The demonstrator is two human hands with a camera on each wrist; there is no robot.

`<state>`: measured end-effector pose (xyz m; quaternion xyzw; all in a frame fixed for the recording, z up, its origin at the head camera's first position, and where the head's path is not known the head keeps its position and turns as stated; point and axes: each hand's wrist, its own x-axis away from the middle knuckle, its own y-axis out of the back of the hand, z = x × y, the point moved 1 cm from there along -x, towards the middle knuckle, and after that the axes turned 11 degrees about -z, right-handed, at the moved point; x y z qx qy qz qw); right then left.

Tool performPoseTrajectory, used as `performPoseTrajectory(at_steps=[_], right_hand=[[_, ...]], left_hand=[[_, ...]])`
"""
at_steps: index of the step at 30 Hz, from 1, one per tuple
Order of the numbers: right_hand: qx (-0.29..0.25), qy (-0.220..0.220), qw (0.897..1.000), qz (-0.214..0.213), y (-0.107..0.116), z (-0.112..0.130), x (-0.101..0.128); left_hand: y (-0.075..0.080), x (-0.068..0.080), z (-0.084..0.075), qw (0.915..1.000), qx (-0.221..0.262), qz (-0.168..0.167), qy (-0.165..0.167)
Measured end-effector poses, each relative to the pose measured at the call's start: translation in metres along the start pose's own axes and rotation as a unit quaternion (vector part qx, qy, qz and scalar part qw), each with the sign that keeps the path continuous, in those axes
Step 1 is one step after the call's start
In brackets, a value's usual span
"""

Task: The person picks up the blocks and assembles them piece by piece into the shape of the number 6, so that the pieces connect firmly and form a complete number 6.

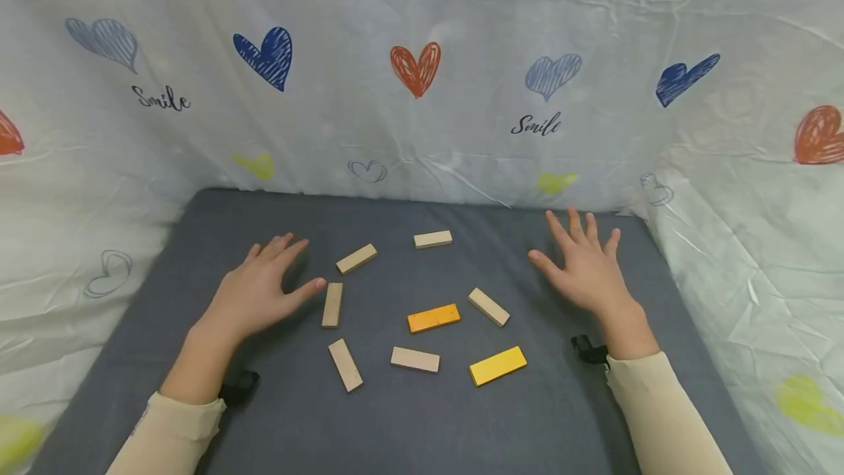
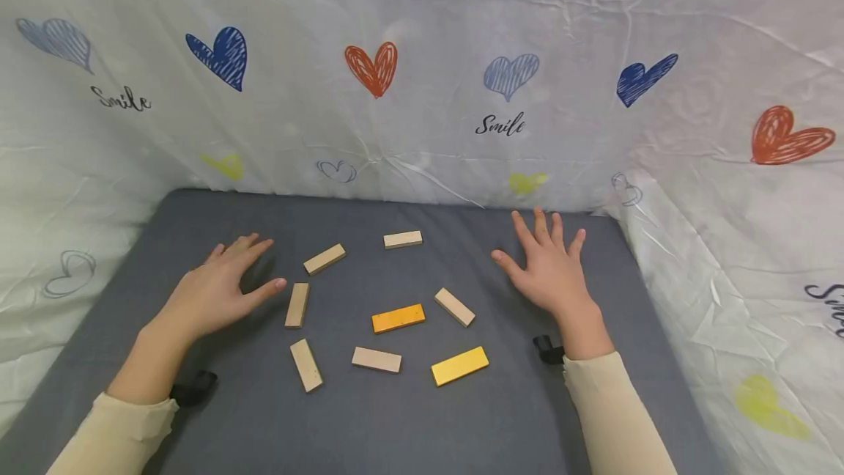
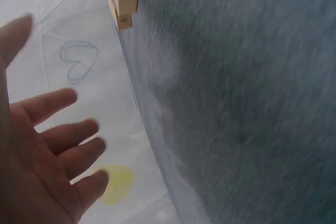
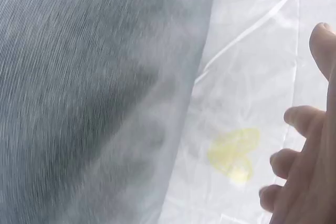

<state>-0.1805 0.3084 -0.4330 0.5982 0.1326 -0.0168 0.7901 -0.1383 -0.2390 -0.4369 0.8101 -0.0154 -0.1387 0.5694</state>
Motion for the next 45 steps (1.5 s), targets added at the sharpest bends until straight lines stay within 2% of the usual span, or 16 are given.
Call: performPoseTrajectory(at_steps=[4,7,11,14,20,24,33,40,45], right_hand=[[-0.032,0.005,0.999,-0.006,-0.004,0.006,-0.005],[-0.057,0.006,0.998,-0.006,-0.006,0.014,-0.006],[-0.092,0.008,0.996,-0.016,-0.01,0.029,-0.008],[-0.128,0.014,0.991,-0.027,-0.015,0.042,-0.009],[-0.199,0.022,0.979,-0.03,-0.024,0.066,-0.011],[-0.239,0.031,0.97,-0.027,-0.028,0.079,-0.014],[-0.308,0.04,0.95,-0.01,-0.042,0.108,-0.016],[-0.339,0.058,0.939,0.006,-0.052,0.127,-0.015],[-0.357,0.051,0.932,0.019,-0.056,0.142,-0.016]], left_hand=[[-0.006,0.006,-0.009,0.9987,0.051,0.008,0.0],[-0.011,0.009,-0.014,0.9922,0.121,0.027,-0.004],[-0.017,0.012,-0.013,0.9709,0.232,0.058,-0.005],[-0.02,0.015,-0.007,0.9583,0.275,0.076,0.002],[-0.029,0.022,0.002,0.9555,0.278,0.099,0.004],[-0.035,0.024,0.005,0.9569,0.274,0.095,0.003],[-0.046,0.031,0.01,0.9708,0.227,0.054,-0.055],[-0.056,0.031,0.013,0.9701,0.226,0.036,-0.081],[-0.06,0.032,0.017,0.9667,0.242,0.017,-0.08]])
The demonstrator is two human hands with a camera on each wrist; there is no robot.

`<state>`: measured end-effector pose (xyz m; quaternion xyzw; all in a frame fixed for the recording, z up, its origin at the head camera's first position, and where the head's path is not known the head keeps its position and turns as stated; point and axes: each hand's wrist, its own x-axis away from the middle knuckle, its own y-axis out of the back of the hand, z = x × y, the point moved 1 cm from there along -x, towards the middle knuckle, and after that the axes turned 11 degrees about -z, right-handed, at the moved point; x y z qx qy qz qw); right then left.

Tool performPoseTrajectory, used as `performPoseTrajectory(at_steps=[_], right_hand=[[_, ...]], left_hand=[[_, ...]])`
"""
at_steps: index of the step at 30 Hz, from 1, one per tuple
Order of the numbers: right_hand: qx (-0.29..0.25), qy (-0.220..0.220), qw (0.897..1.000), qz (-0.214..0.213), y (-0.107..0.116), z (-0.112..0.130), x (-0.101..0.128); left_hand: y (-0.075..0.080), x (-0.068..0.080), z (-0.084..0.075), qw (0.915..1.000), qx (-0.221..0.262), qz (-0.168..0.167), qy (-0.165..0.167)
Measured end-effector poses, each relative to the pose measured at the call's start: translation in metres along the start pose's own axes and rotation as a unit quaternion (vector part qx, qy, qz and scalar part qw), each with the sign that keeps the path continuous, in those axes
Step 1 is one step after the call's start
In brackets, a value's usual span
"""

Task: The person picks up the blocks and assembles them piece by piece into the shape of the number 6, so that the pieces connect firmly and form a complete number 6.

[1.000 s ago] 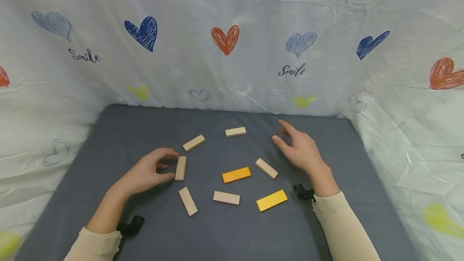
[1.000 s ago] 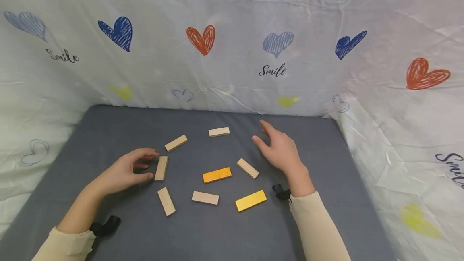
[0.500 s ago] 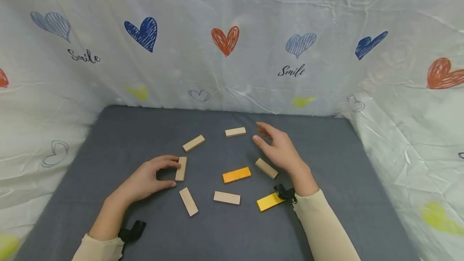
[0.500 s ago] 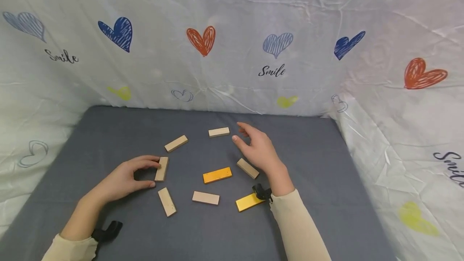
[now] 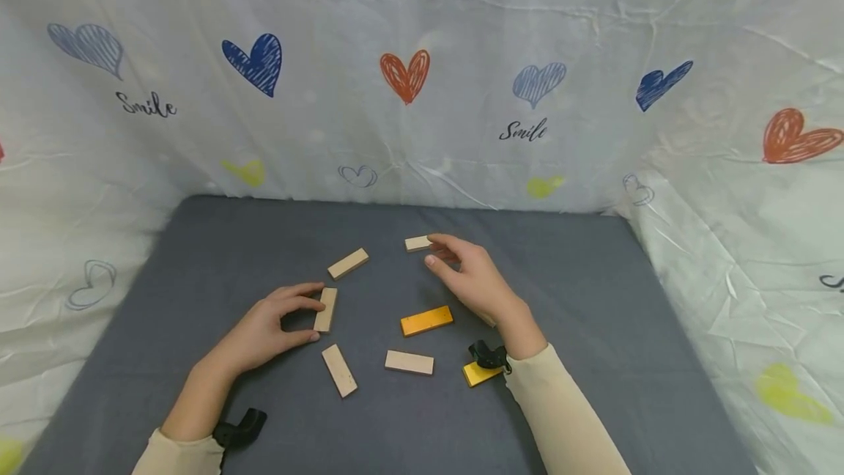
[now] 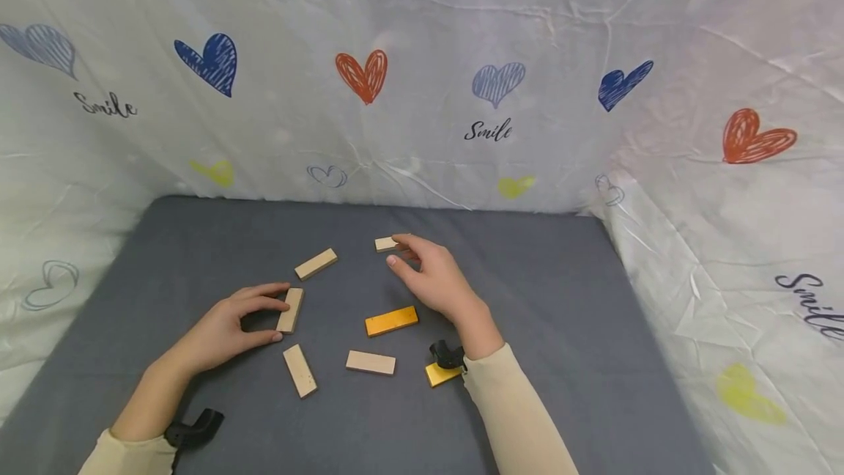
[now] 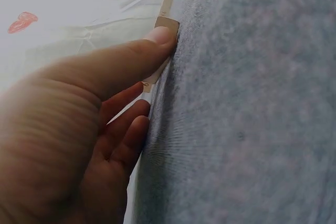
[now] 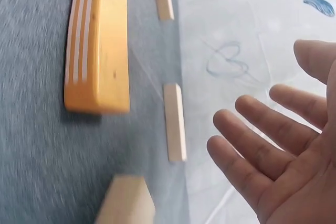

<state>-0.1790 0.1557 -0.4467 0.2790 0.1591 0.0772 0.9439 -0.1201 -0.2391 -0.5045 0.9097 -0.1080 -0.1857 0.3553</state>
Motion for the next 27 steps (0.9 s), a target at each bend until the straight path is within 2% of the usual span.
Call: performPoseTrajectory(at_steps=[9,14,20,27], right_hand=[[-0.013,0.02,1.0,0.017,-0.023,0.0,-0.005],[-0.005,0.028,0.999,0.026,-0.03,0.005,-0.013],[-0.005,0.041,0.998,0.042,-0.044,0.013,-0.027],[-0.008,0.032,0.999,0.042,-0.058,0.017,-0.033]], left_hand=[[-0.005,0.006,0.004,0.9991,0.04,-0.011,0.006],[-0.006,0.003,0.002,0.999,0.042,-0.013,0.001],[-0.004,0.002,0.002,0.9988,0.045,-0.013,0.011],[-0.003,0.003,0.005,0.9988,0.045,-0.015,0.013]])
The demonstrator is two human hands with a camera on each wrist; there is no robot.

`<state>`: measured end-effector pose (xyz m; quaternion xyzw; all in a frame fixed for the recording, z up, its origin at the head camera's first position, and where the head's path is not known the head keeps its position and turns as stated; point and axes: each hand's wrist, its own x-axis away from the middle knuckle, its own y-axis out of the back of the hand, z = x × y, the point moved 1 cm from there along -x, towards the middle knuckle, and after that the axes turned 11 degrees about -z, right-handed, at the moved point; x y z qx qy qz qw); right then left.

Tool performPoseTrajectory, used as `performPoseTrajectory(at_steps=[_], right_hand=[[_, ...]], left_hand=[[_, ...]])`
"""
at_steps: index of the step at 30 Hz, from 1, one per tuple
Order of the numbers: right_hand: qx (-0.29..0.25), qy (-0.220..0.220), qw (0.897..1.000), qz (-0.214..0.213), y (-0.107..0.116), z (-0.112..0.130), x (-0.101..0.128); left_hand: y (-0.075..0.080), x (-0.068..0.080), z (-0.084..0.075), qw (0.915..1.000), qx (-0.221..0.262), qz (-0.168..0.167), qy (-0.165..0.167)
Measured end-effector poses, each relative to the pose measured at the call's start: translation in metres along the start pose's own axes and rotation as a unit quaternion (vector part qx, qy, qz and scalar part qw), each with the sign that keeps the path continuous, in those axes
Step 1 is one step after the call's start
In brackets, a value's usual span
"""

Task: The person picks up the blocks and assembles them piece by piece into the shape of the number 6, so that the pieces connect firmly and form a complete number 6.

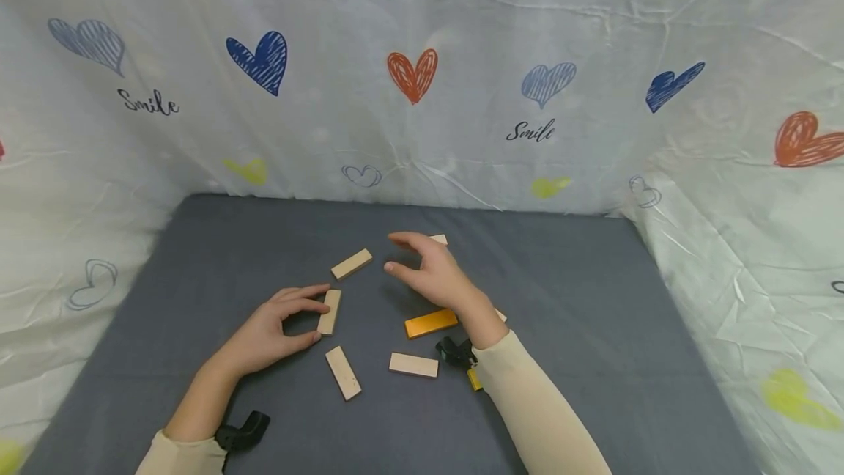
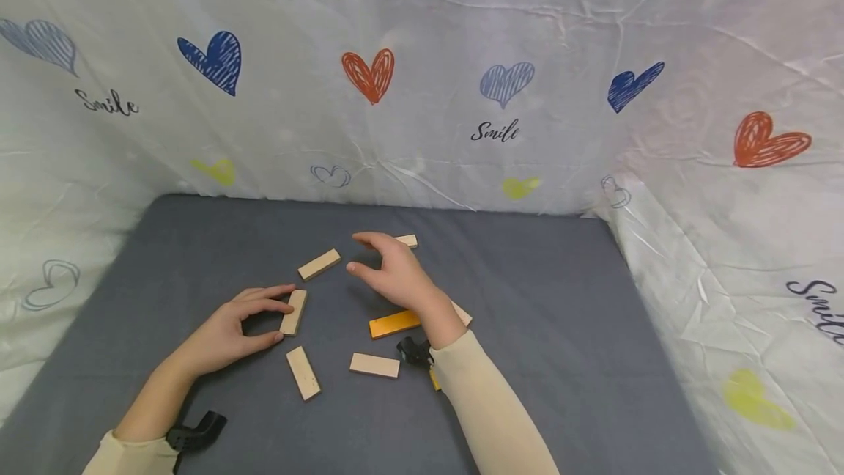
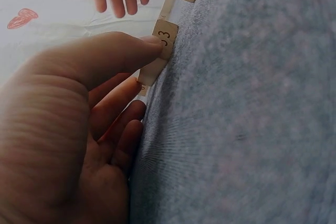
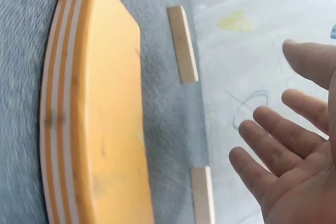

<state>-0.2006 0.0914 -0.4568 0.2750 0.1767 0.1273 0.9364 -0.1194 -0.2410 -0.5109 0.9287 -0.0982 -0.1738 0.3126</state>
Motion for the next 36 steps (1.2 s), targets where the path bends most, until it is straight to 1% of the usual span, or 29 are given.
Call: performPoseTrajectory(at_steps=[6,14,18,22,30,36], right_hand=[[0.011,-0.009,1.0,0.008,-0.012,-0.003,-0.008],[0.026,-0.014,0.999,0.035,-0.031,-0.003,-0.023],[0.034,-0.019,0.998,0.04,-0.038,-0.005,-0.027],[0.038,-0.02,0.998,0.048,-0.045,-0.006,-0.03],[0.045,-0.02,0.998,0.038,-0.057,-0.011,-0.036],[0.041,-0.017,0.999,0.029,-0.06,-0.011,-0.04]], left_hand=[[0.0,-0.002,-0.001,1.0,0.001,0.0,-0.002],[0.003,0.0,0.001,0.9999,-0.002,-0.006,-0.008],[0.003,-0.002,0.0,0.9999,-0.001,-0.004,-0.013],[0.0,0.0,0.0,0.9999,0.001,-0.005,-0.013],[-0.002,0.001,0.001,0.9999,0.0,-0.007,-0.009],[-0.001,0.0,0.001,0.9998,-0.004,-0.012,-0.017]])
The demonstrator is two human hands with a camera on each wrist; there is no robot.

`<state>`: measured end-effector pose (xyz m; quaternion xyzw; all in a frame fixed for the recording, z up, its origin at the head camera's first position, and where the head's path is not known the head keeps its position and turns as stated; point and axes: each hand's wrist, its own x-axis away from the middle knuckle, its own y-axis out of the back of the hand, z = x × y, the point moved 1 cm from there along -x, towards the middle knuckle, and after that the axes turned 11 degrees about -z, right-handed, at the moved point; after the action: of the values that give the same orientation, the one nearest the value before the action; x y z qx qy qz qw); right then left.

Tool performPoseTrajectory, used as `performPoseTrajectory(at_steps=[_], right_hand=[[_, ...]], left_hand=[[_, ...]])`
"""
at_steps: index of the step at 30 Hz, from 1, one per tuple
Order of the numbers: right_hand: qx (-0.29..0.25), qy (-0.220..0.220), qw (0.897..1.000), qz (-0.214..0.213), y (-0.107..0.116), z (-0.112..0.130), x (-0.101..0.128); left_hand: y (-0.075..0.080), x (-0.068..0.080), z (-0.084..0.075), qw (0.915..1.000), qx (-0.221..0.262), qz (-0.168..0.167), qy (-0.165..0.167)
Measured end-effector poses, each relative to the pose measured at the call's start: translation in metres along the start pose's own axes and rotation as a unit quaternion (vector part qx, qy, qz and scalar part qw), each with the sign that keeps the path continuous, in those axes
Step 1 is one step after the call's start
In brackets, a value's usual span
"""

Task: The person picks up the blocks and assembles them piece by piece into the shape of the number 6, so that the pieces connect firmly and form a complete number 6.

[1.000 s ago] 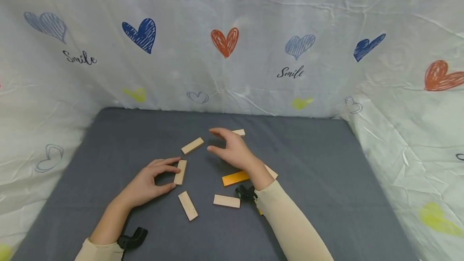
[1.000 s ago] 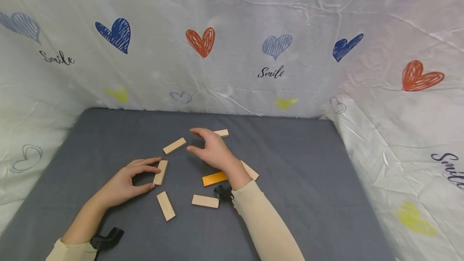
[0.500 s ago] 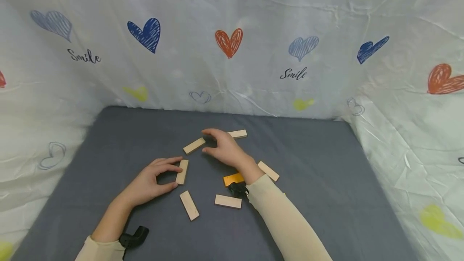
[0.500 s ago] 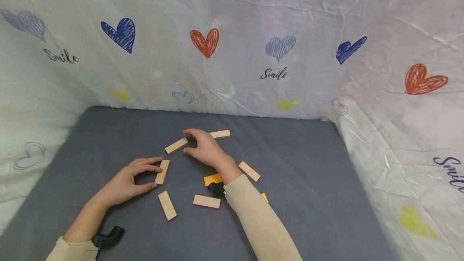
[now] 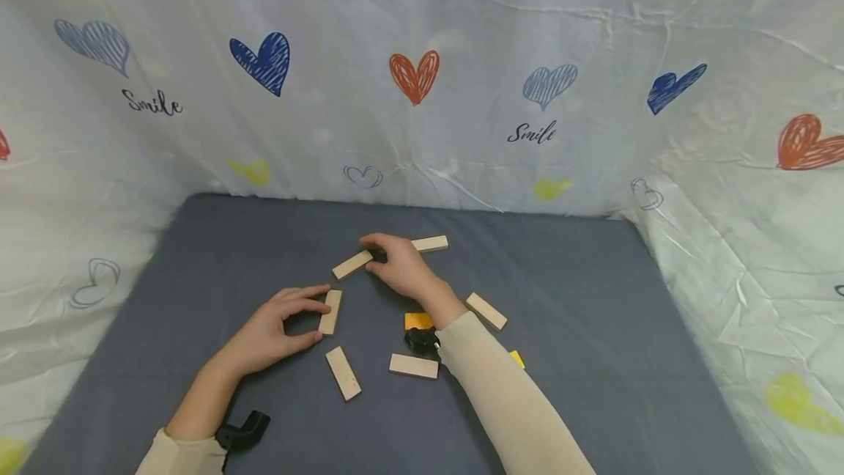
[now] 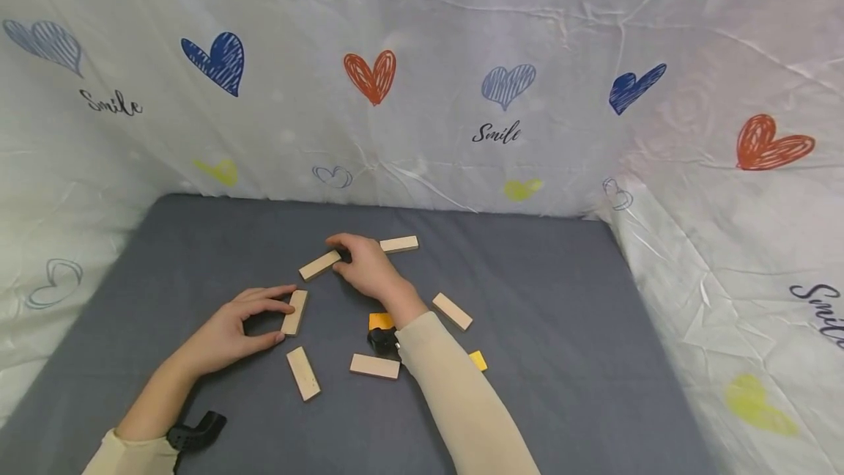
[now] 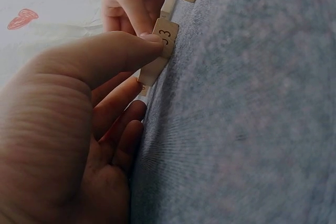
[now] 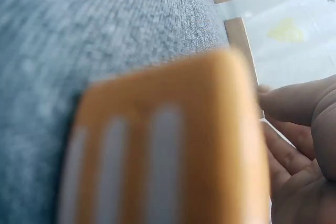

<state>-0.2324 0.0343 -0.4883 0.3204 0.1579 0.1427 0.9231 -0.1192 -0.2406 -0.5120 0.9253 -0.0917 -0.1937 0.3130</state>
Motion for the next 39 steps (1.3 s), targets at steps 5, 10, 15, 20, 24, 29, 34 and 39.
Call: performPoseTrajectory(at_steps=[5,10,15,20,24,29,34,39], right_hand=[[0.004,0.004,1.0,0.002,-0.0014,-0.0004,-0.0015],[0.01,0.008,1.0,0.002,-0.0026,-0.0004,-0.0015],[0.02,0.008,1.0,-0.002,-0.0037,-0.0003,-0.0021],[0.021,0.006,1.0,-0.01,-0.0047,-0.0019,-0.0034],[0.017,0.003,1.0,-0.012,-0.0051,-0.0034,-0.0041],[0.006,0.0,1.0,-0.021,-0.0055,-0.0054,-0.004],[-0.006,-0.001,1.0,-0.023,-0.0039,-0.0067,-0.003],[-0.022,-0.006,1.0,-0.019,0.0005,-0.0075,0.0007]], left_hand=[[0.0002,0.0,0.0002,1.0,-0.002,0.001,-0.002],[0.0005,-0.0002,-0.0003,1.0,0.001,0.003,0.004],[0.0005,-0.0003,-0.0005,1.0,-0.002,0.003,0.005],[0.0007,-0.0008,-0.0013,1.0,-0.002,0.002,0.004],[0.0012,-0.0006,-0.002,1.0,-0.001,0.004,0.003],[0.0004,-0.0008,-0.0018,1.0,0.005,0.004,0.005],[0.0009,-0.0003,-0.0017,0.9999,0.006,0.005,0.011],[0.0006,-0.0006,-0.0008,0.9999,0.006,0.005,0.011]])
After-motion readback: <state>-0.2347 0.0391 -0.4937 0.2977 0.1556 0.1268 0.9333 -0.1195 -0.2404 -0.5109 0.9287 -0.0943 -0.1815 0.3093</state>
